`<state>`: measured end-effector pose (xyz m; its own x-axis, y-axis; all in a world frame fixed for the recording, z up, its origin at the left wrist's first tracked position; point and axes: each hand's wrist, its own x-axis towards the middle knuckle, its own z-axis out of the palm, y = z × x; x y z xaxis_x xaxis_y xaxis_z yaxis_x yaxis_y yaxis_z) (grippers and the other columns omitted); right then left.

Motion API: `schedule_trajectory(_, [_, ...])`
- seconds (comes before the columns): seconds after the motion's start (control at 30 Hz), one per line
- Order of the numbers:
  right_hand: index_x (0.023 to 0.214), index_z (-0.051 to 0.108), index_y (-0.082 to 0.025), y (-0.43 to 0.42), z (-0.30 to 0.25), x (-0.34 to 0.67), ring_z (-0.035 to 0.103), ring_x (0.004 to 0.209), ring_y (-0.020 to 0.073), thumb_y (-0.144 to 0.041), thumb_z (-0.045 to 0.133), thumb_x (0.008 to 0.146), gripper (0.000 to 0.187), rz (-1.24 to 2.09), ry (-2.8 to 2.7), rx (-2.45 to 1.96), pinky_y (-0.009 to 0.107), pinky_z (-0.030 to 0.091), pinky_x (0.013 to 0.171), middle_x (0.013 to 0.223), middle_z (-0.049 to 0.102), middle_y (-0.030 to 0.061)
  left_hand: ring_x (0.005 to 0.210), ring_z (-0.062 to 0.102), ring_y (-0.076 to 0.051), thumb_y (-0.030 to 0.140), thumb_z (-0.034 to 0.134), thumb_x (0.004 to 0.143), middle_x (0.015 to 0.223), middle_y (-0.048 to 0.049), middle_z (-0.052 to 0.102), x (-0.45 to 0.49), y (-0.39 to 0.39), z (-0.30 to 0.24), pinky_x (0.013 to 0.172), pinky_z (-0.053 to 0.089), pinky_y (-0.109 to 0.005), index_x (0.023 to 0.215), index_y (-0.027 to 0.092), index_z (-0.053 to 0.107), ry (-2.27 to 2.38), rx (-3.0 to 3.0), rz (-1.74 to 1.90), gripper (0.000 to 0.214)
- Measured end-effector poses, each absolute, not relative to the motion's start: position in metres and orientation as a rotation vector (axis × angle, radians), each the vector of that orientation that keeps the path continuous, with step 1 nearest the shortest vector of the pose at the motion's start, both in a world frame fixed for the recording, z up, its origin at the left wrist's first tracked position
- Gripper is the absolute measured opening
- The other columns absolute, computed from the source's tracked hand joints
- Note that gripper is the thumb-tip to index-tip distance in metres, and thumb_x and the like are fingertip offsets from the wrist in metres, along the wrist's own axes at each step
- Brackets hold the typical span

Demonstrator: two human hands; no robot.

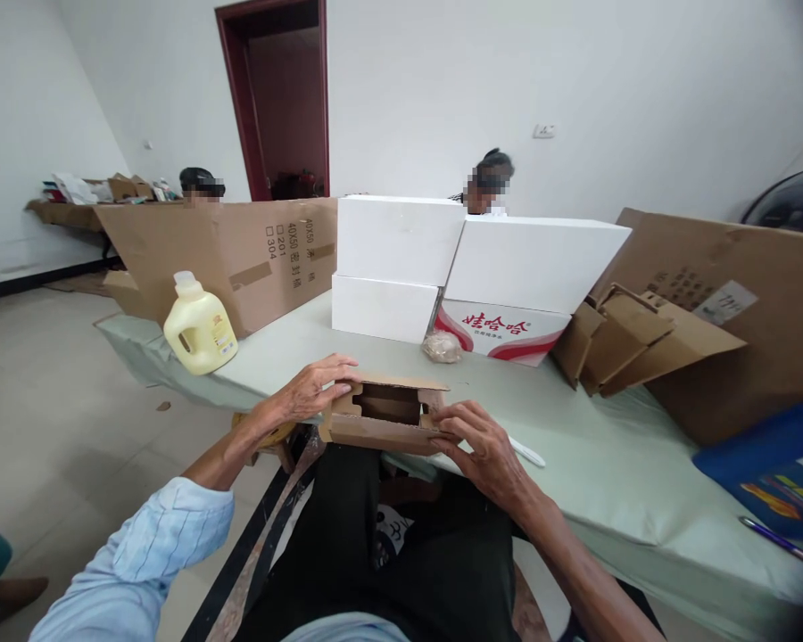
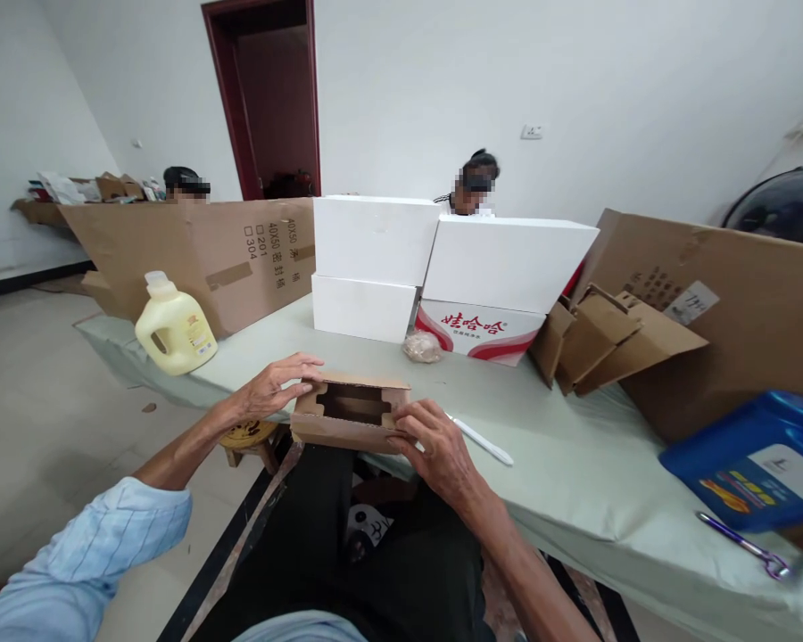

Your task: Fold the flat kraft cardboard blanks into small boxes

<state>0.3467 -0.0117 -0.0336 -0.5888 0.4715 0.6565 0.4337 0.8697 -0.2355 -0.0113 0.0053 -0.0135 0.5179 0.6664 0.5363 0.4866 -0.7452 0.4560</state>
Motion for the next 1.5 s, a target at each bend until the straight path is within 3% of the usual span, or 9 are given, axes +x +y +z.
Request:
schedule_trajectory(0.27, [0.119, 0.068, -0.021, -0.021, -0.034, 0.348, 0.066, 0.103, 0.0256, -0.025, 0.053, 0.110, 0.019, -0.222, -2.556, -0.571, 0.042, 0.054, 0.087, 0.134, 0.073, 0.0128, 0.090, 0.072, -0.020, 0.015, 0.044, 0.106, 0.098, -0.0092, 0.076, 0.002, 0.018, -0.013, 0.083, 0.059, -0.031, 0.105, 0.018, 0.074, 1.012, 2.688, 1.245, 0.030])
schedule_trajectory(0.37, [0.124, 0.068, -0.022, -0.014, -0.025, 0.342, 0.066, 0.114, 0.0268, -0.028, 0.052, 0.110, 0.022, -0.294, -2.683, -0.549, 0.044, 0.052, 0.095, 0.141, 0.069, 0.0119, 0.094, 0.072, -0.019, 0.004, 0.041, 0.098, 0.107, -0.0093, 0.076, 0.005, 0.016, -0.009, 0.082, 0.057, -0.029, 0.096, 0.019, 0.075, 1.021, 2.818, 1.061, 0.037])
schedule_trajectory(0.43, [0.122, 0.069, -0.022, -0.010, -0.018, 0.337, 0.066, 0.111, 0.0262, -0.030, 0.056, 0.109, 0.021, -0.312, -2.794, -0.539, 0.043, 0.051, 0.094, 0.129, 0.073, 0.0112, 0.101, 0.072, -0.019, 0.002, 0.043, 0.094, 0.120, -0.0091, 0.074, 0.006, 0.013, -0.002, 0.086, 0.056, -0.029, 0.101, 0.020, 0.078, 1.032, 2.900, 0.861, 0.040])
schedule_trajectory(0.53, [0.111, 0.070, -0.021, -0.006, -0.012, 0.331, 0.064, 0.097, 0.0248, -0.035, 0.062, 0.106, 0.017, -0.345, -2.892, -0.563, 0.040, 0.050, 0.086, 0.107, 0.071, 0.0091, 0.113, 0.070, -0.023, 0.009, 0.057, 0.087, 0.143, -0.0090, 0.063, 0.003, 0.007, 0.011, 0.093, 0.055, -0.031, 0.130, 0.025, 0.074, 1.074, 2.918, 0.505, 0.050])
schedule_trajectory(0.63, [0.103, 0.068, -0.019, -0.005, -0.013, 0.329, 0.060, 0.090, 0.0245, -0.037, 0.061, 0.106, 0.019, -0.409, -2.865, -0.574, 0.039, 0.049, 0.080, 0.103, 0.066, 0.0095, 0.127, 0.063, -0.031, 0.018, 0.076, 0.072, 0.156, -0.0105, 0.051, -0.002, 0.006, 0.023, 0.092, 0.054, -0.033, 0.147, 0.030, 0.062, 1.116, 2.864, 0.169, 0.077])
schedule_trajectory(0.77, [0.101, 0.065, -0.019, -0.004, -0.022, 0.339, 0.060, 0.092, 0.0249, -0.039, 0.058, 0.108, 0.023, -0.359, -2.741, -0.564, 0.036, 0.049, 0.077, 0.101, 0.064, 0.0101, 0.121, 0.064, -0.034, 0.026, 0.090, 0.064, 0.152, -0.0115, 0.050, -0.004, 0.010, 0.032, 0.082, 0.051, -0.032, 0.130, 0.028, 0.068, 1.147, 2.823, -0.002, 0.070])
schedule_trajectory(1.0, [0.119, 0.069, -0.022, 0.007, -0.047, 0.369, 0.065, 0.097, 0.0262, -0.045, 0.072, 0.100, 0.029, -0.130, -2.303, -0.694, 0.038, 0.055, 0.082, 0.109, 0.066, 0.0117, 0.087, 0.063, -0.019, 0.030, 0.093, 0.071, 0.141, -0.0102, 0.055, -0.015, 0.020, 0.021, 0.072, 0.046, -0.029, 0.104, 0.022, 0.060, 1.017, 2.793, 0.415, 0.047])
schedule_trajectory(1.17, [0.115, 0.072, -0.024, 0.018, -0.067, 0.369, 0.066, 0.101, 0.0285, -0.056, 0.082, 0.089, 0.042, 0.030, -1.957, -0.814, 0.041, 0.057, 0.087, 0.109, 0.066, 0.0103, 0.090, 0.059, -0.021, 0.041, 0.094, 0.071, 0.106, -0.0035, 0.063, -0.022, 0.031, -0.001, 0.080, 0.048, -0.032, 0.099, 0.022, 0.053, 0.954, 2.591, 0.765, 0.053])
schedule_trajectory(1.5, [0.112, 0.071, -0.024, 0.041, -0.076, 0.359, 0.065, 0.107, 0.0265, -0.056, 0.084, 0.082, 0.046, 0.212, -1.541, -0.948, 0.043, 0.054, 0.098, 0.112, 0.068, 0.0063, 0.088, 0.056, -0.016, 0.040, 0.091, 0.066, 0.090, 0.0040, 0.057, -0.011, 0.063, -0.018, 0.084, 0.050, -0.030, 0.087, 0.023, 0.048, 1.120, 2.129, 1.256, 0.051])
